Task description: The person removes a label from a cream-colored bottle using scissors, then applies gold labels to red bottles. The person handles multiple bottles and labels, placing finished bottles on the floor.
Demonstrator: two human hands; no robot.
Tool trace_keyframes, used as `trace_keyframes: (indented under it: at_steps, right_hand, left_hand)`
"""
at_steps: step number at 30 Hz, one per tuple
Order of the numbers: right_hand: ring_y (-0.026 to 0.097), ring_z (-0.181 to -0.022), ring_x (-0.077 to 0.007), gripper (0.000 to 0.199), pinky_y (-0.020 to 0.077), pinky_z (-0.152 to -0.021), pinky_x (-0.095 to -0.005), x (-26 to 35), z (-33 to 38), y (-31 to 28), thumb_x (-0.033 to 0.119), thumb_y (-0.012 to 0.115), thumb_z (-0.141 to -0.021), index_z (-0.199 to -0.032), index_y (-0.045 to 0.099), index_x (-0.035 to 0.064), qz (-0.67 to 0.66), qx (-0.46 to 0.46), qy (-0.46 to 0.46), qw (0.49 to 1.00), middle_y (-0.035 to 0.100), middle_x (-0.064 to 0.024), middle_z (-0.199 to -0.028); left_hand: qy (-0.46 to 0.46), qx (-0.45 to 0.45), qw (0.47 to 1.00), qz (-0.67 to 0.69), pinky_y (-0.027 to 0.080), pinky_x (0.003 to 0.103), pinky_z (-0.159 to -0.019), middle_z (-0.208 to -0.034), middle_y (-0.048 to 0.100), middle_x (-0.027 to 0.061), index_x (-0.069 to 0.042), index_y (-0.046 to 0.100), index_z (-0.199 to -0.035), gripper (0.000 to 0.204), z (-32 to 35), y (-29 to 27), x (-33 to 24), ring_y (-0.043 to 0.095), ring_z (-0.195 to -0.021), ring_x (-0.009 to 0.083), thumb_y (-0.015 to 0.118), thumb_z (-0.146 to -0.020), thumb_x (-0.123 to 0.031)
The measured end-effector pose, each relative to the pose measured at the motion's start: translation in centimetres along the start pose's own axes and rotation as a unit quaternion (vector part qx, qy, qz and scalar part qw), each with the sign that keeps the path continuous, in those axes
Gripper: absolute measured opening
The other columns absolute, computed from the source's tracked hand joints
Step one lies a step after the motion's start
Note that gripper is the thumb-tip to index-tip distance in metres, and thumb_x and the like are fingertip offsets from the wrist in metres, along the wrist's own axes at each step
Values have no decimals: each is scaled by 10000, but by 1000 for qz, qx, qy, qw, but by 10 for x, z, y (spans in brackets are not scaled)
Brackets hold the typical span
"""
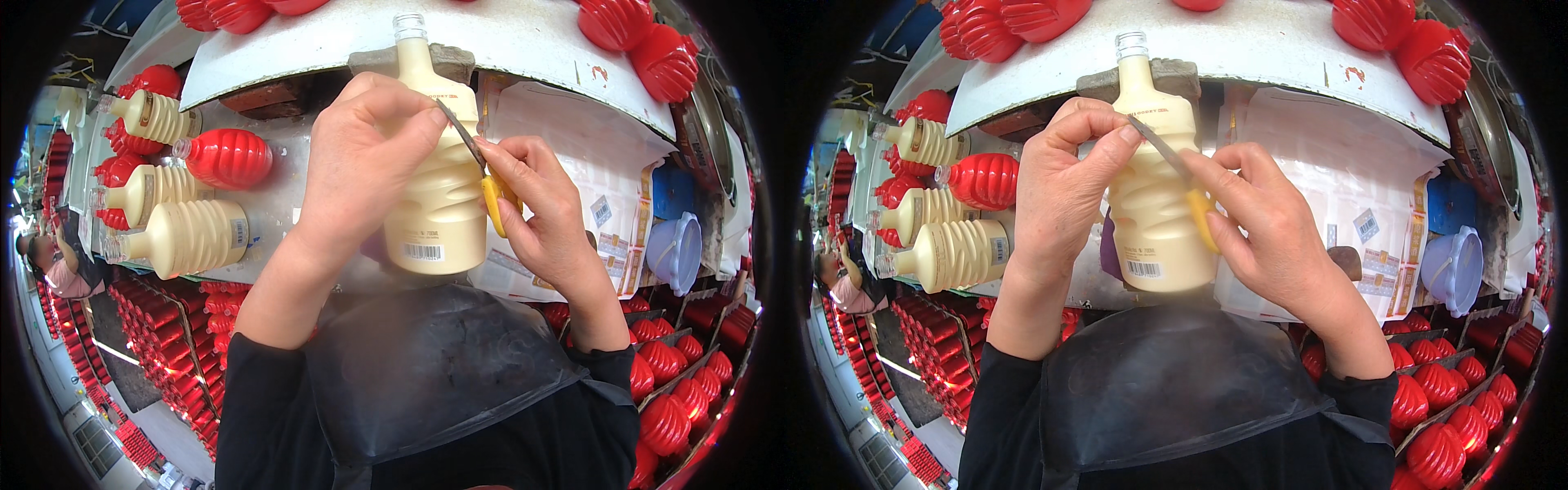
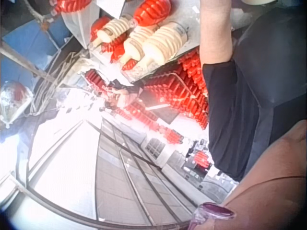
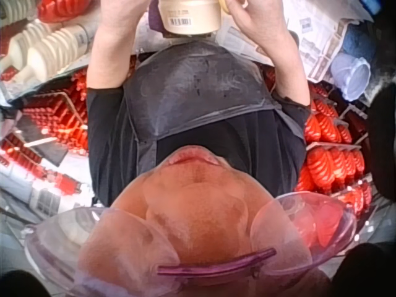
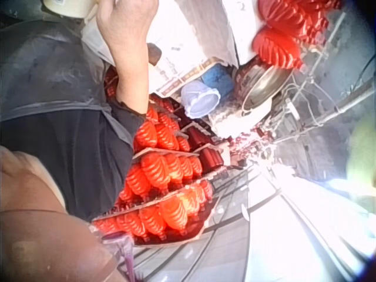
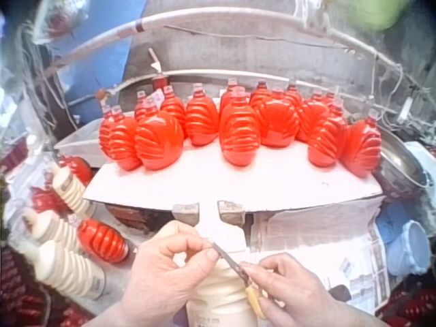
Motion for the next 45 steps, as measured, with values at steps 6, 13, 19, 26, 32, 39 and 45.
trace_keyframes:
  at_steps: [6, 13, 19, 26, 32, 39, 45]
  right_hand:
    - [661, -877, -311, 572, 552, -756, -386, 1, -1, -2, -83, 661, -814, -1375, 645, 26, 43, -10, -16, 999, 621, -174, -1129]
    - [652, -773, -268, 602, 554, -697, -386, 6, 1, -8, -61, 718, -765, -1357, 659, 36, 131, -39, -60, 989, 632, -152, -1119]
    - [667, -854, -247, 669, 557, -701, -361, 14, 4, -4, -105, 695, -744, -1392, 660, 58, 190, -11, -77, 979, 642, -141, -1137]
    - [615, -756, -213, 706, 537, -673, -353, 21, 4, -4, -90, 706, -727, -1409, 650, 86, 207, -8, -108, 972, 641, -120, -1149]
    - [614, -756, -210, 693, 533, -692, -363, 22, 3, -3, -60, 718, -725, -1398, 655, 95, 220, 3, -109, 969, 637, -110, -1157]
    - [618, -800, -252, 569, 521, -728, -380, 26, 0, -2, 26, 760, -767, -1327, 682, 86, 229, 9, -96, 969, 634, -94, -1124]
    - [616, -773, -234, 643, 527, -717, -380, 26, 3, -2, -20, 724, -745, -1377, 659, 77, 216, 21, -98, 971, 636, -111, -1133]
  left_hand:
    - [4, -21, 1000, -3, 486, 292, -884, -1007, 655, 64, 22, 739, -904, 146, 1, -5, 6, 619, -951, 156, 739, -915, -123]
    - [-9, -62, 989, -133, 504, 328, -849, -978, 655, 88, 7, 723, -912, 137, 6, -38, 25, 612, -883, 208, 727, -854, -118]
    - [70, -49, 992, -93, 508, 312, -859, -1010, 681, 93, -11, 765, -1049, 178, 11, -36, 3, 641, -912, 218, 690, -940, -130]
    - [25, 97, 988, -115, 459, 252, -838, -1003, 676, 44, 37, 732, -1011, 187, 3, -18, -15, 598, -944, 107, 630, -974, -115]
    - [-35, 86, 993, -69, 501, 271, -726, -810, 672, 53, 20, 716, -927, 194, -3, -15, -9, 595, -772, 90, 674, -878, -164]
    - [-50, 76, 995, -35, 516, 275, -713, -769, 682, 40, 21, 718, -907, 201, -4, -14, -4, 595, -753, 79, 668, -864, -169]
    - [-72, 79, 993, 48, 433, 206, -707, -844, 655, -45, -9, 716, -933, 95, -6, -12, 0, 548, -789, 23, 702, -920, -102]
Point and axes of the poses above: each hand's wrist, its own z-axis away from the middle knuckle, its own y-axis out of the palm, x = y × z, the point moved 6 cm from there along -z, towards the middle knuckle
